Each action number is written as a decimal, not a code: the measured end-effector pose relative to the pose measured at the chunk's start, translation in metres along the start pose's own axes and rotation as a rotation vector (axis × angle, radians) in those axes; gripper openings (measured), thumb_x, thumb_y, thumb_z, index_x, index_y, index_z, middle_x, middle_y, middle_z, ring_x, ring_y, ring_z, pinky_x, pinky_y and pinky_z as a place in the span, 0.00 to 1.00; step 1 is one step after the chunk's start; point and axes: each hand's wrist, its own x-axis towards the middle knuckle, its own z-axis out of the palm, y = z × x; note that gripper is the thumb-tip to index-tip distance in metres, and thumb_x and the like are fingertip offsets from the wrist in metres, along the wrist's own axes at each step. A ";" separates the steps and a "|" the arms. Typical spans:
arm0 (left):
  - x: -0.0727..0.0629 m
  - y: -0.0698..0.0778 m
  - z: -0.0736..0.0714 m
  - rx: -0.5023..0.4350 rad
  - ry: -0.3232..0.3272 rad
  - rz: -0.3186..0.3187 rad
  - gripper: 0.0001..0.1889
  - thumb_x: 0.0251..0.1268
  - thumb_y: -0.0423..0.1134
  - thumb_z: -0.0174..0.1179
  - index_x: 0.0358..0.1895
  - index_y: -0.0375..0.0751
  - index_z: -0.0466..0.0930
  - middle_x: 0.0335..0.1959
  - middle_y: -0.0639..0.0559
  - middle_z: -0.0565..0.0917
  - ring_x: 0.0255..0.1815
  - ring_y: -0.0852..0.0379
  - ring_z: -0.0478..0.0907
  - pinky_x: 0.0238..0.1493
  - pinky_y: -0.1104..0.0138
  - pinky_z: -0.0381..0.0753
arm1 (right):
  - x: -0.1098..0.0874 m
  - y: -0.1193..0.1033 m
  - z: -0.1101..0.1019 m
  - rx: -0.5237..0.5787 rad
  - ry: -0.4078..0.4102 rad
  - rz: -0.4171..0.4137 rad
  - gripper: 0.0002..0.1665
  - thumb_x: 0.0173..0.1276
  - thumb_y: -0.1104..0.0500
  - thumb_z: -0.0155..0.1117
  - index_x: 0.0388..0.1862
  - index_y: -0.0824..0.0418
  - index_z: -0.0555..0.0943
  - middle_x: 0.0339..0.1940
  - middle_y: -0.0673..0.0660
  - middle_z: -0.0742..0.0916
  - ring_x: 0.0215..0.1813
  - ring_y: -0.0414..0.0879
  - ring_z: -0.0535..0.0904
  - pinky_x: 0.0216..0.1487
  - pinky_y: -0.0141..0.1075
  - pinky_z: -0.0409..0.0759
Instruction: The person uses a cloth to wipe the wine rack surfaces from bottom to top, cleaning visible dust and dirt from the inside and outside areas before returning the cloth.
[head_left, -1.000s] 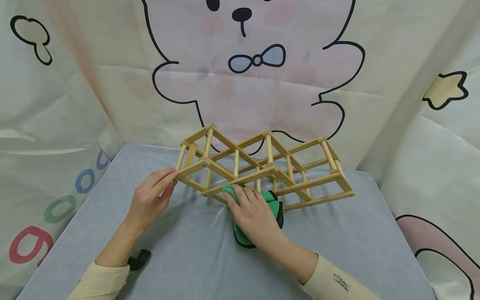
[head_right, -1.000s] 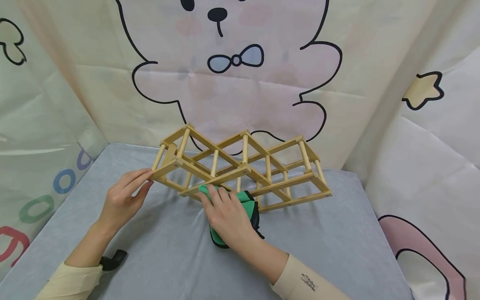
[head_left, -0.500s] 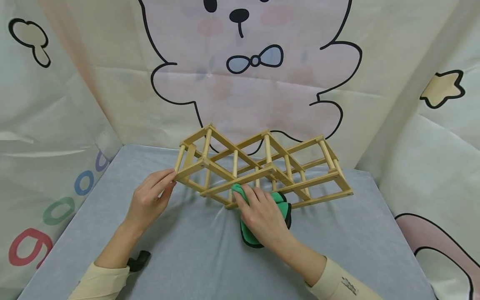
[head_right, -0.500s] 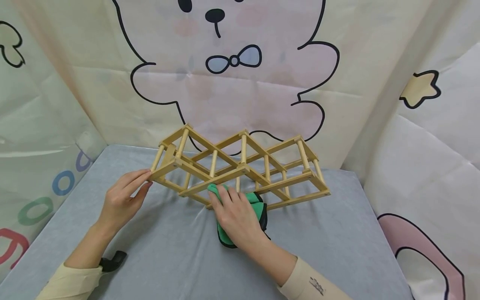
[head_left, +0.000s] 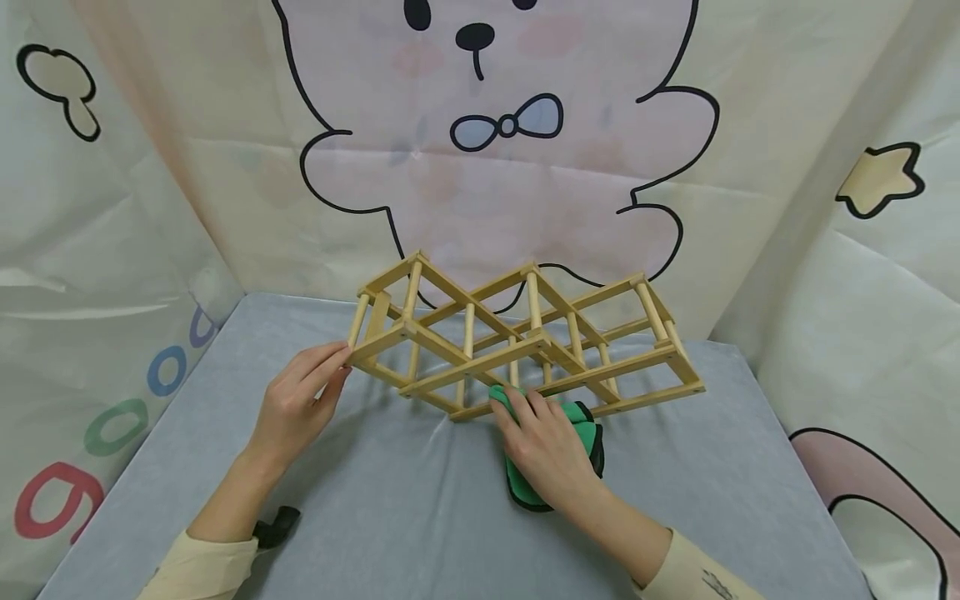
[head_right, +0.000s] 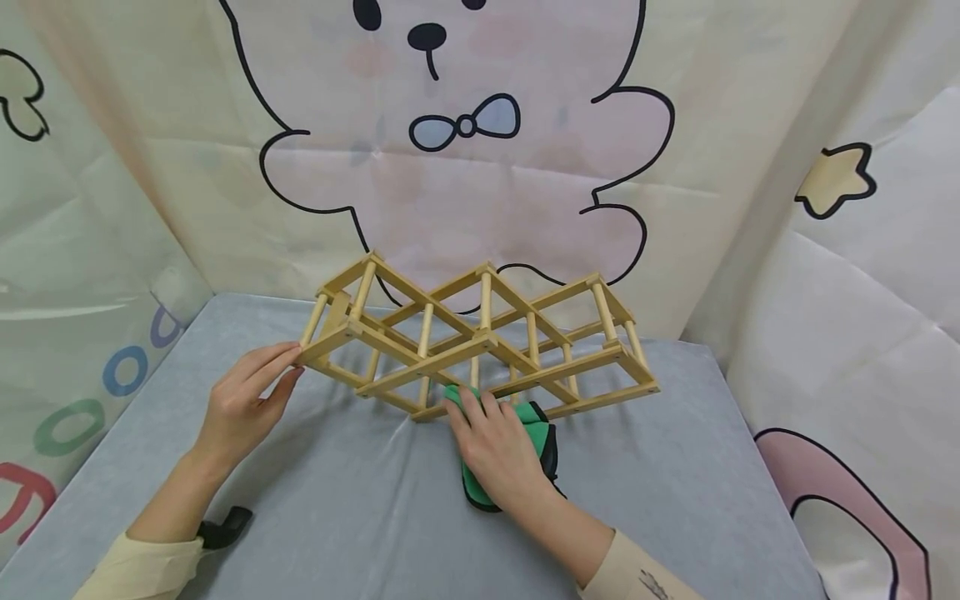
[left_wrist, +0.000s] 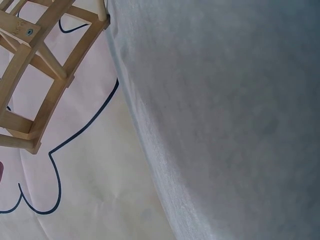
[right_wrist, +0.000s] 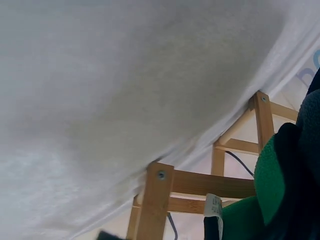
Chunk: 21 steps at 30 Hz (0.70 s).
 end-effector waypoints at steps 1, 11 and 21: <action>0.000 0.000 0.000 0.001 0.001 -0.001 0.15 0.81 0.36 0.58 0.56 0.28 0.86 0.50 0.35 0.87 0.45 0.38 0.85 0.65 0.77 0.75 | -0.002 0.001 0.000 0.007 -0.001 0.000 0.21 0.65 0.62 0.73 0.57 0.63 0.84 0.58 0.65 0.83 0.46 0.59 0.80 0.35 0.44 0.82; 0.000 -0.001 0.001 0.002 0.006 0.001 0.14 0.81 0.36 0.59 0.57 0.28 0.86 0.50 0.35 0.88 0.45 0.38 0.86 0.65 0.76 0.76 | -0.017 0.012 0.001 0.018 0.040 0.002 0.24 0.64 0.65 0.67 0.60 0.65 0.84 0.56 0.66 0.83 0.45 0.60 0.81 0.36 0.46 0.86; 0.000 0.000 0.002 0.006 0.012 0.000 0.14 0.81 0.35 0.59 0.57 0.29 0.86 0.50 0.35 0.88 0.44 0.38 0.85 0.65 0.76 0.75 | -0.029 0.030 -0.009 0.006 0.178 0.030 0.24 0.77 0.62 0.42 0.58 0.66 0.84 0.56 0.67 0.84 0.43 0.60 0.82 0.31 0.48 0.84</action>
